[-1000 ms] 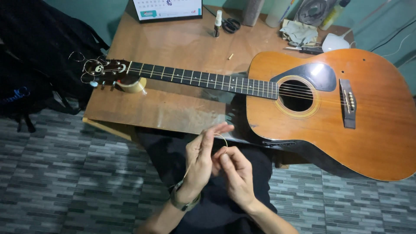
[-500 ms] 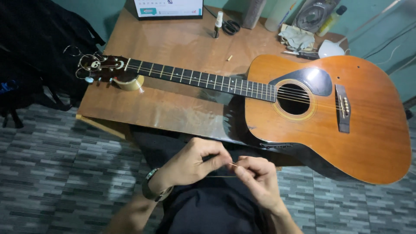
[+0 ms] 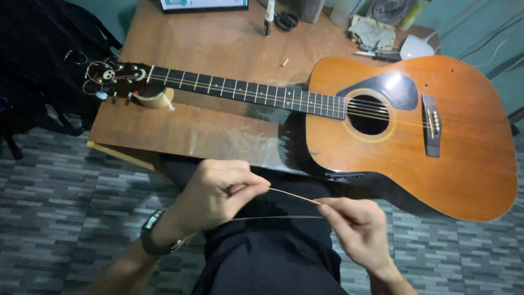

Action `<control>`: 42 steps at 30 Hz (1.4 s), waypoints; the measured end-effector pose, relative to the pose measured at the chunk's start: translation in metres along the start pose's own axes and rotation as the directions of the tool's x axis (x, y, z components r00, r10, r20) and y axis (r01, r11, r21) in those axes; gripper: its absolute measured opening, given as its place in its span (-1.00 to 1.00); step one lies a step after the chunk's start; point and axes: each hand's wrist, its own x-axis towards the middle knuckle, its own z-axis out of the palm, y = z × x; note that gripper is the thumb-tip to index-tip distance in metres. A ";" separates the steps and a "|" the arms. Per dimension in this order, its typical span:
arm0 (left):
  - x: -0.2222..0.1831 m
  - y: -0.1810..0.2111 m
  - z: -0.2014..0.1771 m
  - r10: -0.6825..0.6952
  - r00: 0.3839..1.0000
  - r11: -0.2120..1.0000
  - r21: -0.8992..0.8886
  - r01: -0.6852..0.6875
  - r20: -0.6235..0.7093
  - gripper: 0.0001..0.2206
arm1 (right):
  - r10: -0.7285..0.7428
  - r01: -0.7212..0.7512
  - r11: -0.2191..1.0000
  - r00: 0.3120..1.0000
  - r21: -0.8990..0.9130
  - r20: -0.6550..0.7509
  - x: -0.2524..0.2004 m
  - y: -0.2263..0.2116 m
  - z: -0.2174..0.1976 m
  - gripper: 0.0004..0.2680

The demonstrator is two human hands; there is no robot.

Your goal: Installing a new string on an acoustic guitar by uncoiling it, securing it at the bridge, and winding it at the headstock.

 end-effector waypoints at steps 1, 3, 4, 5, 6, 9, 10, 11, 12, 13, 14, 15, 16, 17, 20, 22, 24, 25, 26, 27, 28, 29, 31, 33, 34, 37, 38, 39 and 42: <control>0.001 -0.001 -0.001 0.006 1.000 1.000 0.005 -0.006 -0.004 -0.96 | -0.009 0.009 1.000 1.000 -0.001 -0.001 0.001 0.001 -0.002 -0.89; -0.004 0.000 -0.001 -0.045 0.999 0.997 -0.059 0.043 -0.026 -0.96 | -0.106 0.100 0.994 0.986 -0.049 -0.131 -0.007 0.003 -0.006 -0.87; -0.005 0.002 0.001 -0.041 0.999 0.998 -0.058 0.040 -0.024 -0.96 | -0.107 0.101 0.994 0.985 -0.049 -0.135 -0.006 0.007 -0.004 -0.87; -0.006 0.004 0.003 -0.025 0.999 1.000 -0.012 0.024 -0.037 -0.96 | -0.184 0.168 0.978 0.974 -0.123 -0.136 -0.005 0.012 -0.003 -0.89; -0.007 0.005 0.004 -0.005 0.999 0.999 0.033 0.007 -0.050 -0.96 | -0.260 0.231 0.952 0.957 -0.198 -0.131 -0.003 0.017 -0.002 -0.90; 0.002 -0.004 0.004 0.093 0.988 0.993 0.080 -0.083 -0.127 -0.97 | -0.522 0.526 0.826 0.850 -0.202 0.078 -0.024 0.020 0.020 -0.82; -0.003 -0.005 0.009 0.093 0.987 0.993 0.080 -0.083 -0.130 -0.97 | -0.523 0.528 0.825 0.849 -0.202 0.080 -0.020 0.022 0.007 -0.82; -0.009 -0.007 0.015 0.139 0.990 0.984 0.117 -0.134 -0.028 -0.95 | -0.502 0.442 0.797 0.864 -0.411 -0.044 -0.016 0.024 -0.006 -0.91; -0.014 -0.009 0.021 0.179 0.980 0.972 0.139 -0.189 0.084 -0.88 | -0.487 0.302 0.744 0.855 -0.595 -0.175 -0.016 0.026 -0.019 -0.98; -0.018 -0.001 0.021 0.180 0.980 0.973 0.131 -0.191 0.090 -0.88 | -0.481 0.293 0.745 0.858 -0.599 -0.179 -0.014 0.031 -0.012 -0.98; -0.023 0.005 0.022 0.205 0.972 0.961 0.166 -0.222 0.110 -0.94 | -0.396 0.306 0.853 0.907 -0.423 -0.143 -0.009 0.037 -0.006 -0.95; -0.027 0.013 0.021 0.229 0.965 0.947 0.201 -0.252 0.131 -0.95 | -0.315 0.288 0.929 0.945 -0.231 -0.088 -0.004 0.041 0.000 -0.92; -0.025 0.007 0.014 0.231 0.965 0.943 0.214 -0.254 0.126 -0.95 | -0.327 0.301 0.926 0.941 -0.227 -0.086 -0.011 0.032 0.009 -0.92; -0.023 0.002 0.006 0.156 0.982 0.950 0.254 -0.180 0.108 -0.96 | -0.449 0.452 0.886 0.892 -0.102 0.056 -0.018 0.023 0.018 -0.89; -0.033 -0.003 0.013 0.141 0.985 0.939 0.302 -0.165 0.101 -0.89 | -0.439 0.445 0.886 0.895 -0.126 0.078 -0.044 -0.005 0.000 -0.87; -0.038 -0.001 0.030 0.229 0.965 0.919 0.297 -0.258 0.129 -0.80 | -0.309 0.277 0.913 0.949 -0.299 -0.068 -0.038 -0.006 -0.016 -0.88; -0.046 0.005 0.050 0.396 0.907 0.838 0.350 -0.420 0.141 -0.89 | -0.439 0.302 0.818 0.878 -0.489 -0.191 -0.011 0.012 -0.022 -0.97; -0.047 0.006 0.038 0.401 0.905 0.834 0.353 -0.424 0.139 -0.89 | -0.445 0.307 0.815 0.874 -0.492 -0.192 -0.008 0.018 -0.015 -0.97; -0.048 0.007 0.028 0.357 0.916 0.795 0.456 -0.400 0.181 -0.84 | -0.372 0.328 0.887 0.924 -0.325 -0.084 -0.005 0.024 -0.008 -0.94; -0.049 0.008 0.018 0.307 0.926 0.743 0.554 -0.376 0.217 -0.75 | -0.310 0.313 0.938 0.950 -0.151 0.041 -0.002 0.032 -0.002 -0.91; -0.042 0.006 0.009 0.297 0.931 0.745 0.558 -0.365 0.212 -0.75 | -0.309 0.313 0.939 0.950 -0.143 0.051 -0.008 0.020 -0.004 -0.91; -0.035 0.004 0.001 0.271 0.952 0.840 0.448 -0.305 0.141 -0.88 | -0.343 0.356 0.930 0.930 -0.094 0.133 -0.014 0.008 -0.006 -0.90; -0.028 0.002 -0.012 0.228 0.970 0.917 0.317 -0.243 0.084 -0.91 | -0.365 0.381 0.924 0.908 -0.039 0.206 -0.027 -0.002 -0.018 -0.88; -0.019 -0.002 -0.018 0.023 0.997 1.000 0.005 -0.024 0.067 -0.95 | -0.142 0.156 0.981 0.983 -0.116 0.115 -0.028 0.004 -0.044 -0.90; -0.019 -0.002 -0.021 0.027 0.997 1.000 0.002 -0.027 0.066 -0.95 | -0.142 0.156 0.980 0.983 -0.120 0.115 -0.030 0.010 -0.050 -0.90; -0.021 0.001 -0.033 -0.038 0.999 0.999 -0.002 0.038 -0.030 -0.91 | -0.010 0.010 1.000 0.999 -0.008 0.040 -0.031 0.021 -0.063 -0.88; -0.023 0.004 -0.036 -0.080 0.996 0.997 -0.002 0.080 -0.040 -0.90 | -0.030 0.030 0.999 0.999 -0.032 -0.016 -0.031 0.022 -0.063 -0.88; -0.024 0.008 -0.039 -0.121 0.991 0.993 -0.002 0.121 -0.049 -0.88 | -0.051 0.047 0.997 0.996 -0.056 -0.072 -0.031 0.023 -0.063 -0.88; -0.030 0.000 -0.041 0.007 0.985 0.993 0.117 0.013 -0.173 -0.80 | -0.250 0.265 0.941 0.964 -0.210 0.093 -0.042 0.026 -0.043 -0.82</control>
